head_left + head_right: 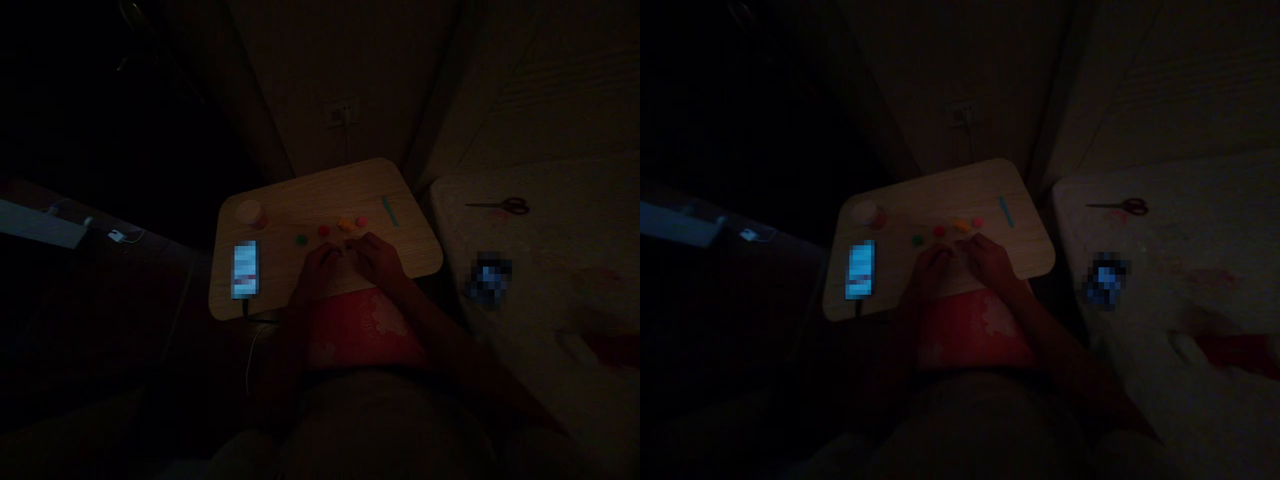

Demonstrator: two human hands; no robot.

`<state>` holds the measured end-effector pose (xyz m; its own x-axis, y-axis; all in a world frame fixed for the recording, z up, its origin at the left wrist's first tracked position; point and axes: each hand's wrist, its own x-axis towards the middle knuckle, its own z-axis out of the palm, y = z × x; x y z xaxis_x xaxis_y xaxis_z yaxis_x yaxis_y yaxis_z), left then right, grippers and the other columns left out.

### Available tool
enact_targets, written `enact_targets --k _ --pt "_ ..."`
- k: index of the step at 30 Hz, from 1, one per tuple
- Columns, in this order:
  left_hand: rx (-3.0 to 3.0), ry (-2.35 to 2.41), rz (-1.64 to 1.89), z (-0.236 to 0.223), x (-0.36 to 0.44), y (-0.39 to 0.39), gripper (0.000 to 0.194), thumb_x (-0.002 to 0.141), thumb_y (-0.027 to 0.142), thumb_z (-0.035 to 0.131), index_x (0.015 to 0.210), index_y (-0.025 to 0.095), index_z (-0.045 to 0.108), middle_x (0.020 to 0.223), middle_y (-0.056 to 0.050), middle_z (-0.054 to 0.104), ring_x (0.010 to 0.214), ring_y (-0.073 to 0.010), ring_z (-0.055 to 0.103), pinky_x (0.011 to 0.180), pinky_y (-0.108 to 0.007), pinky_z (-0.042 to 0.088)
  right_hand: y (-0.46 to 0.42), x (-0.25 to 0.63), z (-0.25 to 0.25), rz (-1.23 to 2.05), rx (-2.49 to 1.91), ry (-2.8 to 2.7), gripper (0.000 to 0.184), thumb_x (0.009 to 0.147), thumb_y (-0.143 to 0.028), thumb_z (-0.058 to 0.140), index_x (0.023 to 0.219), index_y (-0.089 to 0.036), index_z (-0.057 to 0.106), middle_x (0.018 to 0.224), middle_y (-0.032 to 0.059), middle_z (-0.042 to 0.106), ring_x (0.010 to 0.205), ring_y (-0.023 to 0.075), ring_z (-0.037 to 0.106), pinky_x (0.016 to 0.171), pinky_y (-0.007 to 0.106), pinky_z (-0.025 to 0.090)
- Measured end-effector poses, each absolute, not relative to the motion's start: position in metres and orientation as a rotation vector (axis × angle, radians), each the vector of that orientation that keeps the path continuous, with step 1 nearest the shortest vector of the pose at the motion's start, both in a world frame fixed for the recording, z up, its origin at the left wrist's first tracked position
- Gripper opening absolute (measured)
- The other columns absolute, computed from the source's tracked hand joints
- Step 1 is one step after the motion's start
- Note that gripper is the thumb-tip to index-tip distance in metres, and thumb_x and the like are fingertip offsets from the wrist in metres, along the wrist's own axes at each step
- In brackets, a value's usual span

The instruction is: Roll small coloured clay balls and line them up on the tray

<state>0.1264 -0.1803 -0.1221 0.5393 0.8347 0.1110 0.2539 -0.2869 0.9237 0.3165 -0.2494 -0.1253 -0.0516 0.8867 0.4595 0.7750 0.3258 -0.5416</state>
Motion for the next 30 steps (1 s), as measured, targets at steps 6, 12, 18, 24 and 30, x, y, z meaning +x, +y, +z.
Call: enact_targets --k 6,12,18,24,30 --pt "1.893 0.845 0.705 -0.135 0.128 -0.177 0.029 0.100 0.039 0.055 0.119 0.019 0.064 0.117 -0.008 0.071 0.108 -0.0222 0.064 0.101 -0.036 0.051 -0.244 0.316 -0.132 0.220 -1.359 -1.857 0.032 0.101 -0.032 0.056 0.126 -0.020 0.072 0.105 0.0133 0.065 0.095 0.0255 0.065 0.085 0.040 0.059" --pt "1.995 0.736 0.702 -0.134 0.129 -0.177 0.030 0.102 0.038 0.054 0.118 0.019 0.072 0.124 -0.010 0.073 0.116 -0.0250 0.065 0.109 -0.041 0.048 -0.242 0.317 -0.139 0.230 -1.315 -1.883 0.040 0.102 -0.037 0.058 0.139 -0.024 0.065 0.115 0.0130 0.066 0.103 0.0258 0.067 0.092 0.042 0.060" --pt "2.037 0.786 0.690 -0.135 0.128 -0.178 0.030 0.100 0.040 0.056 0.107 0.018 0.075 0.113 -0.011 0.075 0.106 -0.0248 0.067 0.106 -0.042 0.049 -0.243 0.316 -0.141 0.222 -1.356 -1.959 0.032 0.104 -0.034 0.055 0.128 -0.023 0.074 0.112 0.0132 0.070 0.102 0.0256 0.069 0.090 0.040 0.060" --pt "2.065 0.823 0.660 -0.132 0.129 -0.180 0.026 0.096 0.039 0.062 0.099 0.017 0.076 0.100 -0.009 0.074 0.095 -0.0226 0.065 0.095 -0.037 0.052 -0.245 0.316 -0.140 0.175 -1.424 -1.971 0.027 0.101 -0.032 0.061 0.121 -0.022 0.077 0.114 0.0147 0.073 0.104 0.0270 0.071 0.091 0.040 0.060" --pt "2.097 0.839 0.729 -0.130 0.129 -0.180 0.028 0.096 0.036 0.062 0.079 0.016 0.071 0.080 -0.003 0.066 0.075 -0.0171 0.059 0.077 -0.031 0.049 -0.245 0.317 -0.148 0.110 -1.414 -1.991 0.022 0.099 -0.030 0.065 0.112 -0.020 0.080 0.118 0.0152 0.077 0.105 0.0277 0.074 0.092 0.039 0.062"
